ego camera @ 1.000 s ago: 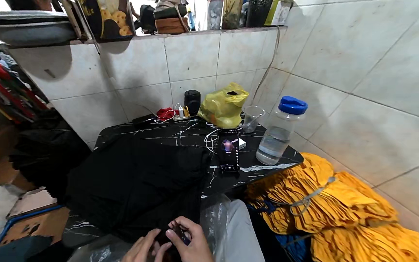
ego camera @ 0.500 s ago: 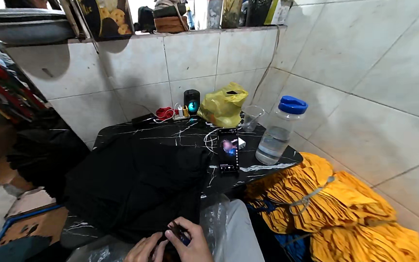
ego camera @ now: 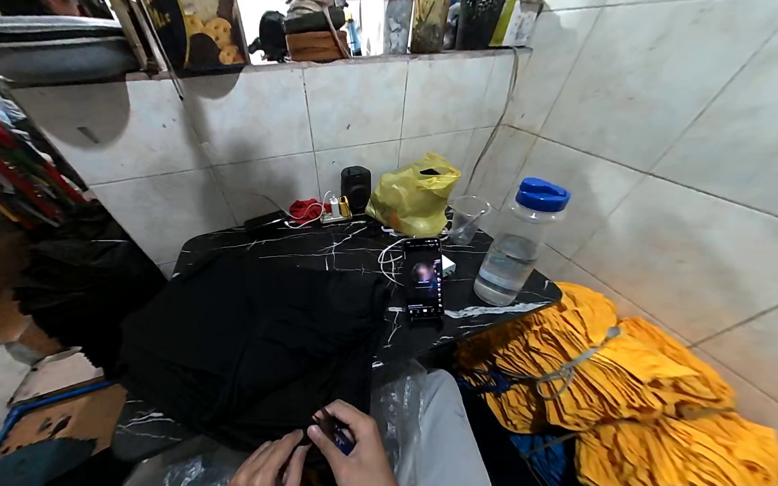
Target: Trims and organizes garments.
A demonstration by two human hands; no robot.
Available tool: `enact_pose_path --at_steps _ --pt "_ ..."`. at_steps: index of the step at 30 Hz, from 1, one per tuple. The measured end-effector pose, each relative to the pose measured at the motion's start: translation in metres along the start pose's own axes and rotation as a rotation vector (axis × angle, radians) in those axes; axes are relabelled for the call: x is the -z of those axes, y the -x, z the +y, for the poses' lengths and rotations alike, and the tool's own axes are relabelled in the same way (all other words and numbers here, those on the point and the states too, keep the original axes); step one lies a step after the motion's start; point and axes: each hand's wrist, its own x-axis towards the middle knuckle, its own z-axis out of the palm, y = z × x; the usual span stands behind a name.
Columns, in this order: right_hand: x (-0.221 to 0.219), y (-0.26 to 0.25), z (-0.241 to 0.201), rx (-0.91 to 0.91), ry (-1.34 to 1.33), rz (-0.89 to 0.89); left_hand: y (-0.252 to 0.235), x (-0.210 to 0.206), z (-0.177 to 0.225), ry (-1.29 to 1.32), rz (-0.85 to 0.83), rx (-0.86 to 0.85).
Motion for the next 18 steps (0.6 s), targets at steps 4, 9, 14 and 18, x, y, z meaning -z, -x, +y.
enact_pose_path --at_steps 4,9,14,18 --pt "0.0 -0.0001 0.0001 -0.004 0.0 -0.002 0.0 -0.0001 0.0 0.005 0.005 -0.005" --pt "-0.0004 -0.0001 0.0002 -0.01 -0.006 0.007 -0.0004 -0.0002 0.0001 0.009 -0.002 -0.005" --pt "-0.0003 -0.0002 0.0014 -0.005 -0.01 0.003 -0.0001 -0.0006 -0.0003 0.013 0.002 -0.006" --pt "0.0001 -0.0003 0.0007 -0.008 -0.01 -0.003 -0.0002 -0.0008 -0.0009 0.008 -0.001 -0.002"
